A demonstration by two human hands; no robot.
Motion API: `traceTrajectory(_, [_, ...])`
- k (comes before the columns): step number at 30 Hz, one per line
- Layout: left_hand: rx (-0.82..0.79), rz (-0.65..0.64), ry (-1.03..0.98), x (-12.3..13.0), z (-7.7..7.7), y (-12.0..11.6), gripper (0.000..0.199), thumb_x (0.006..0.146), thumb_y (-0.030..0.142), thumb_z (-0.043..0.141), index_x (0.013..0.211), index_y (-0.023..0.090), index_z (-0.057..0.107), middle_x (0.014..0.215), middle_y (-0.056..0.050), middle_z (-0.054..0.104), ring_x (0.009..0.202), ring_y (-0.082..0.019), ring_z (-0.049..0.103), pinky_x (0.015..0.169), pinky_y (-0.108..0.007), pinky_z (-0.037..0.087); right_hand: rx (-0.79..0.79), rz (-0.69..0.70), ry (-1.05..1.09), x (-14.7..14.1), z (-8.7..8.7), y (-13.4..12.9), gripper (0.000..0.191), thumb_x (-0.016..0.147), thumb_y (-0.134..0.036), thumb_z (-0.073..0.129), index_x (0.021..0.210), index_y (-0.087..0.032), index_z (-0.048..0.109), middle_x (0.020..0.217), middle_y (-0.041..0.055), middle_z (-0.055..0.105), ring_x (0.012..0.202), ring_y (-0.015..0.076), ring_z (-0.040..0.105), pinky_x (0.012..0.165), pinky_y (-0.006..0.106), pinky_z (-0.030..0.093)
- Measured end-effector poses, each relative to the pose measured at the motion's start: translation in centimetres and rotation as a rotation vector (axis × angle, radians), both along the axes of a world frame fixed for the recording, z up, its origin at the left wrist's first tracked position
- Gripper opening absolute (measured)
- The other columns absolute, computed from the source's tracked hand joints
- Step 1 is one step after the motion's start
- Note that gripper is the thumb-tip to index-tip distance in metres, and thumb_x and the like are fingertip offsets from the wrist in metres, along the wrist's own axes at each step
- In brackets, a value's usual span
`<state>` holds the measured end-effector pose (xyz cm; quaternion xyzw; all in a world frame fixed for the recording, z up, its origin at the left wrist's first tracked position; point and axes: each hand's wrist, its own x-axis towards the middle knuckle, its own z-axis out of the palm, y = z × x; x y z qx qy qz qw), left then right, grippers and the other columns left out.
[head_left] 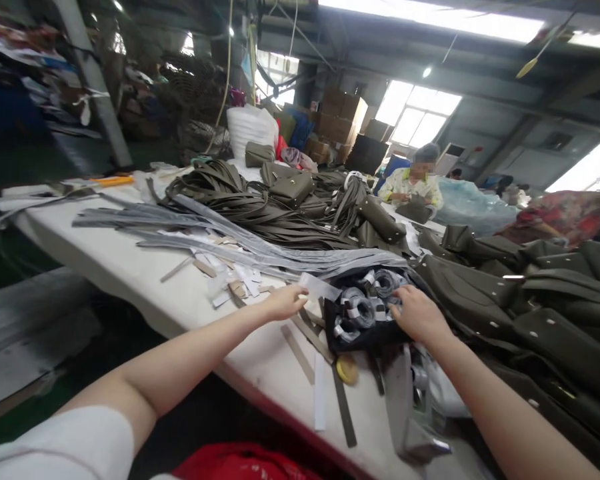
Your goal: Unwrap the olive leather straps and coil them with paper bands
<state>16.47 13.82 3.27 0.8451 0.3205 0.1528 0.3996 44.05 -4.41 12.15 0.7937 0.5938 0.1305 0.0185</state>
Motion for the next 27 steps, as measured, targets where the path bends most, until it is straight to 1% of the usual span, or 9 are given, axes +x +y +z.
traceTrajectory(4, [0.06, -0.209, 0.007, -4.4, -0.5, -3.1, 0.02, 0.071, 0.019, 0.066, 0.086, 0.027, 0.076, 0.135, -0.002, 0.059, 0.106, -0.024, 0.066, 0.099, -0.031, 0.046, -0.059, 0.178, 0.128, -6.8, -1.7, 1.6, 0.022, 0.086, -0.028, 0.055, 0.102, -0.015, 0.063, 0.11, 0.0138, 0.062, 0.106, 0.0275, 0.057, 0.097, 0.035, 0.042])
traceTrajectory(8, [0.243, -0.285, 0.049, -8.6, -3.1, -5.4, 0.025, 0.078, 0.023, 0.061, 0.1, 0.024, 0.073, 0.138, -0.008, 0.056, 0.114, -0.027, 0.062, 0.101, -0.037, 0.046, -0.112, 0.272, 0.187, -11.1, -3.2, 3.3, 0.044, 0.078, -0.025, 0.062, 0.119, -0.011, 0.059, 0.125, 0.0177, 0.058, 0.118, 0.0298, 0.052, 0.103, 0.039, 0.039])
traceTrajectory(10, [0.35, -0.169, 0.052, -10.3, -5.0, -5.7, 0.034, 0.081, 0.027, 0.061, 0.114, 0.021, 0.067, 0.14, -0.013, 0.053, 0.126, -0.029, 0.053, 0.109, -0.043, 0.039, -0.174, 0.317, 0.208, -12.1, -3.9, 4.2, 0.061, 0.071, -0.023, 0.066, 0.129, -0.01, 0.054, 0.138, 0.0196, 0.05, 0.129, 0.0317, 0.043, 0.109, 0.042, 0.033])
traceTrajectory(12, [0.426, 0.002, 0.064, -11.5, -6.8, -5.8, 0.045, 0.082, 0.031, 0.061, 0.125, 0.017, 0.059, 0.146, -0.017, 0.046, 0.136, -0.031, 0.042, 0.115, -0.048, 0.029, -0.237, 0.325, 0.228, -12.6, -4.6, 5.0, 0.065, 0.064, -0.02, 0.071, 0.127, -0.012, 0.058, 0.145, 0.0203, 0.043, 0.135, 0.0354, 0.035, 0.111, 0.047, 0.029])
traceTrajectory(16, [0.487, 0.175, 0.102, -12.3, -8.8, -5.5, 0.05, 0.087, 0.032, 0.052, 0.133, 0.012, 0.051, 0.152, -0.018, 0.037, 0.143, -0.029, 0.029, 0.119, -0.047, 0.021, -0.287, 0.324, 0.283, -12.6, -5.3, 5.9, 0.021, 0.062, -0.013, 0.07, 0.083, -0.016, 0.074, 0.136, 0.0147, 0.055, 0.132, 0.035, 0.04, 0.109, 0.045, 0.032])
traceTrajectory(19, [0.53, 0.197, 0.092, -12.2, -8.9, -5.5, 0.055, 0.087, 0.035, 0.052, 0.135, 0.008, 0.05, 0.154, -0.019, 0.033, 0.144, -0.03, 0.025, 0.12, -0.046, 0.018, -0.273, 0.318, 0.362, -11.3, -4.0, 6.0, 0.006, 0.071, -0.016, 0.065, 0.069, -0.018, 0.07, 0.121, 0.0106, 0.066, 0.119, 0.0273, 0.054, 0.103, 0.037, 0.039])
traceTrajectory(23, [0.57, 0.179, 0.08, -12.3, -8.5, -5.6, 0.06, 0.086, 0.037, 0.053, 0.137, 0.006, 0.047, 0.153, -0.02, 0.033, 0.145, -0.032, 0.023, 0.119, -0.047, 0.017, -0.194, 0.227, 0.494, -7.8, -0.2, 5.7, 0.028, 0.087, -0.036, 0.047, 0.084, -0.016, 0.066, 0.09, 0.0092, 0.072, 0.084, 0.0211, 0.067, 0.077, 0.031, 0.051])
traceTrajectory(25, [0.591, 0.17, 0.073, -12.4, -8.4, -5.6, 0.06, 0.086, 0.036, 0.052, 0.137, 0.007, 0.047, 0.153, -0.02, 0.034, 0.145, -0.032, 0.023, 0.119, -0.047, 0.018, -0.137, 0.165, 0.661, -6.0, 1.5, 5.4, 0.039, 0.09, -0.047, 0.04, 0.085, -0.016, 0.062, 0.077, 0.0069, 0.071, 0.066, 0.0184, 0.065, 0.061, 0.028, 0.05])
traceTrajectory(27, [0.614, 0.168, 0.063, -12.5, -8.6, -5.5, 0.058, 0.086, 0.035, 0.052, 0.137, 0.007, 0.047, 0.152, -0.02, 0.034, 0.145, -0.032, 0.024, 0.119, -0.048, 0.019, -0.067, 0.079, 0.903, -4.5, 2.8, 5.0, 0.042, 0.084, -0.058, 0.048, 0.08, -0.017, 0.059, 0.072, 0.0046, 0.068, 0.055, 0.0156, 0.059, 0.049, 0.025, 0.044])
